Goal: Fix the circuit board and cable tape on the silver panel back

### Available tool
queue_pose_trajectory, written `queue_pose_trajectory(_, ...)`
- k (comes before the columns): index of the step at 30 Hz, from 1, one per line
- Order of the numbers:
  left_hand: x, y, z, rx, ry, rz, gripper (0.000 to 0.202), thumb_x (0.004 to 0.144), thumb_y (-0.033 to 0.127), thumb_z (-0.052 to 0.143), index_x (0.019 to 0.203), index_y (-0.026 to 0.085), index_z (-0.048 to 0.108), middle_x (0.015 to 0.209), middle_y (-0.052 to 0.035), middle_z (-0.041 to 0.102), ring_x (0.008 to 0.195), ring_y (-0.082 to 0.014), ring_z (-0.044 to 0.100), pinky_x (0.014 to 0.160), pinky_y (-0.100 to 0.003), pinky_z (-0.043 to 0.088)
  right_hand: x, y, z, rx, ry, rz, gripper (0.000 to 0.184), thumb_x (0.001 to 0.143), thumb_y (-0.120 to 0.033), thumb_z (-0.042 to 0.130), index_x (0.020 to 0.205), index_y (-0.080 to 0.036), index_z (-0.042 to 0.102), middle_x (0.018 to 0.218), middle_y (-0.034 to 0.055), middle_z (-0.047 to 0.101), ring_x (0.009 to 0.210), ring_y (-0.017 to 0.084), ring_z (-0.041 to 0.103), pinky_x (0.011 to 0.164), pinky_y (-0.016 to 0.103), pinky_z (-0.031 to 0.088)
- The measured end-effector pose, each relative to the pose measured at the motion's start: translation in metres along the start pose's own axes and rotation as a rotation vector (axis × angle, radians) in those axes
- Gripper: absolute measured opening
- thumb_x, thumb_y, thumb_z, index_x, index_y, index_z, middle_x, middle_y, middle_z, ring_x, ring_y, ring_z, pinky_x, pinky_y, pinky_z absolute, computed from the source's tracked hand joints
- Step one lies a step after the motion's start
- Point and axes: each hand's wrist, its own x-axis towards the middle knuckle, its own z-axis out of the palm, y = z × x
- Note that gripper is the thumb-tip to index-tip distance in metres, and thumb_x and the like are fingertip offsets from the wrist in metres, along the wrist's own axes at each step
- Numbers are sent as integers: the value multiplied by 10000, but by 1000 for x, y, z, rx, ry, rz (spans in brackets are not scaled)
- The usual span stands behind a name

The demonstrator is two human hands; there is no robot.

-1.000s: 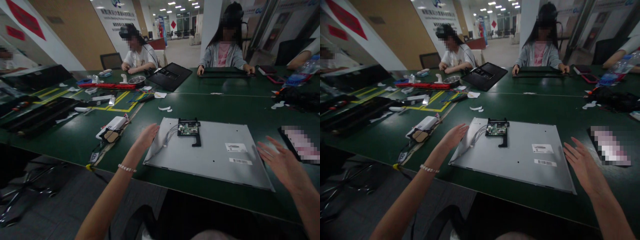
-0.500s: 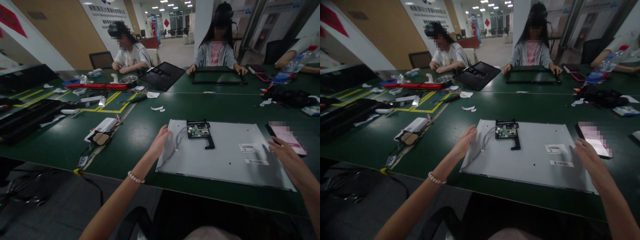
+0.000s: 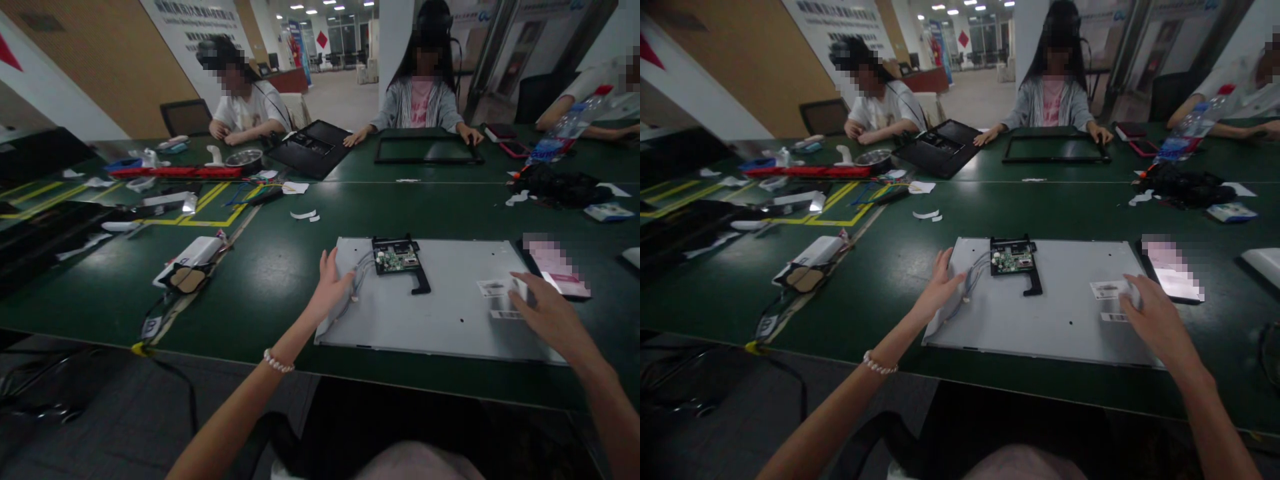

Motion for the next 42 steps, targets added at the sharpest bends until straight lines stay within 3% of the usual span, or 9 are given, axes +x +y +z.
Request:
queue_pose_trajectory(4, 18, 16, 9, 161, -60, 186, 1007, 673, 370, 766, 1523, 261, 238, 1636, -116, -15, 1499, -344, -84, 1210, -522, 72, 23, -40, 2, 47, -117, -176, 552, 857, -505, 504, 1339, -236, 534, 1455, 124, 484, 1385, 325, 395, 1142, 555, 294)
queue_pose_trajectory(9, 61, 39, 21, 221, -348, 320, 1166, 528, 338, 852, 1527, 225, 261, 1630, -146, 91, 1490, -374, -104, 1202, -537, 117, 74, -114, 18, 213, -440, -380, 1002, 716, -560, 714, 1546, -296, 219, 1641, 81, 139, 1484, 339, 166, 1158, 549, 252)
queue_pose_trajectory(11, 76, 37, 25, 237, -441, 316, 1208, 489, 330, 862, 1529, 196, 262, 1612, -165, 170, 1496, -383, -38, 1202, -535, 133, 94, -134, 31, 259, -508, -437, 1136, 655, -544, 765, 1566, -269, 144, 1653, 93, 47, 1495, 351, 78, 1168, 538, 219)
queue_pose_trajectory(14, 87, 28, 30, 236, -465, 344, 1246, 455, 306, 862, 1533, 178, 251, 1580, -185, 251, 1473, -405, 153, 1195, -537, 169, 114, -148, 50, 292, -543, -479, 1156, 645, -509, 767, 1569, -239, 127, 1647, 110, 83, 1497, 346, 51, 1178, 537, 179)
queue_pose_trajectory(21, 71, 23, 40, 209, -386, 437, 1241, 504, 267, 832, 1556, 198, 178, 1541, -178, 312, 1432, -416, 245, 1172, -566, 212, 108, -144, 50, 330, -445, -545, 1047, 679, -402, 742, 1556, -223, 199, 1576, 106, 294, 1425, 293, 314, 1176, 454, 251)
queue_pose_trajectory(28, 30, 43, 65, 248, -458, 536, 1232, 558, 329, 813, 1556, 161, 110, 1534, -212, 284, 1409, -410, 280, 1143, -554, 287, 60, -114, 24, 282, -368, -505, 1024, 717, -410, 745, 1550, -266, 167, 1571, 104, 300, 1416, 318, 324, 1163, 524, 272)
queue_pose_trajectory(33, 16, 44, 78, 317, -485, 515, 1224, 573, 328, 803, 1556, 170, 91, 1528, -216, 308, 1403, -410, 299, 1123, -577, 296, 34, -103, 16, 270, -354, -463, 984, 757, -404, 717, 1548, -265, 147, 1573, 128, 303, 1428, 334, 312, 1164, 561, 263)
queue_pose_trajectory(38, 5, 41, 81, 383, -484, 501, 1204, 615, 369, 806, 1559, 170, 85, 1569, -212, 248, 1454, -385, 216, 1169, -556, 232, 27, -98, 15, 223, -351, -476, 888, 831, -466, 642, 1547, -284, 148, 1584, 105, 293, 1436, 314, 309, 1171, 534, 276)
queue_pose_trajectory(42, 5, 39, 70, 443, -525, 492, 1196, 672, 510, 776, 1563, 171, 56, 1609, -209, 146, 1482, -368, 154, 1175, -537, 236, 24, -72, 26, 148, -286, -439, 744, 922, -513, 500, 1546, -283, 167, 1594, 96, 285, 1454, 288, 282, 1175, 523, 272)
